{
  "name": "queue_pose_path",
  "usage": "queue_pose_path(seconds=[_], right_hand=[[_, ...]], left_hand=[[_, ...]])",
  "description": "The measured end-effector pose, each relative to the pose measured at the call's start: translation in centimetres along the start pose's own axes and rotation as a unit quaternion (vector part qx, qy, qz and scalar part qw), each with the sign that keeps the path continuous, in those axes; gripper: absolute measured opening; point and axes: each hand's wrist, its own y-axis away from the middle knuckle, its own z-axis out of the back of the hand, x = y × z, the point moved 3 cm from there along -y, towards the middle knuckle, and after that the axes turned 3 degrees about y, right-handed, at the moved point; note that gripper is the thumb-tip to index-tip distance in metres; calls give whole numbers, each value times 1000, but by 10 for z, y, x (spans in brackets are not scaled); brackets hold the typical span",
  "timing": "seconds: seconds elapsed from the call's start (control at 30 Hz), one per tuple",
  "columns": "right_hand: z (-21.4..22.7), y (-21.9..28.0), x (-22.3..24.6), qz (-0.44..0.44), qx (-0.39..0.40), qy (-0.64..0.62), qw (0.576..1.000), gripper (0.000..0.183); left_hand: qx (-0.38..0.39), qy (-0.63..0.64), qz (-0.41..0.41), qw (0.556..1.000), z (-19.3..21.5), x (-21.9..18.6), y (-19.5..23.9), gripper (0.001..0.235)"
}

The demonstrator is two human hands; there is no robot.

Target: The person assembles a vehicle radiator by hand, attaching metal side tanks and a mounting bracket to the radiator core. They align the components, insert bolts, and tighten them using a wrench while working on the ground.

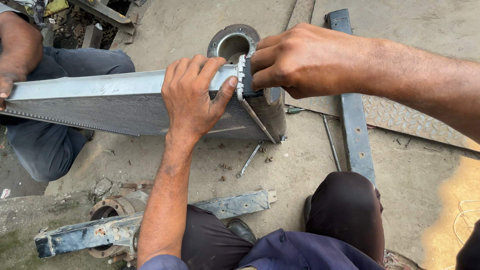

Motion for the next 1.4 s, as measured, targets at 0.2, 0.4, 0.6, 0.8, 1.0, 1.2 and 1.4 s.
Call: queue_pose_path(seconds=[0.2, 0.4, 0.6, 0.8, 1.0, 1.2, 1.4], right_hand=[[-1, 3, -2, 2, -26, -18, 1000, 53], [-6, 4, -5, -5, -25, -21, 999, 54], [-11, 10, -6, -2, -9, 10, 1000, 52], [-14, 10, -9, 14, -49, 2, 999, 49], [-15, 14, -9, 15, -30, -10, 999, 52], [-12, 20, 1, 30, -45, 44, 998, 52], [-17, 24, 8, -1, -94, 62, 994, 46]], left_hand=[[0, -3, 4, 1000, 0, -1, -2, 57], [2, -5, 4, 1000, 1, -1, -1, 58], [-5, 0, -4, 1000, -2, 1, -1, 59], [-7, -8, -2, 1000, -4, 2, 0, 59], [-17, -13, -8, 1000, -4, -1, 1, 58], [-14, -3, -4, 1000, -5, -3, -2, 54], [-28, 64, -9, 997, 4, -14, -6, 43]])
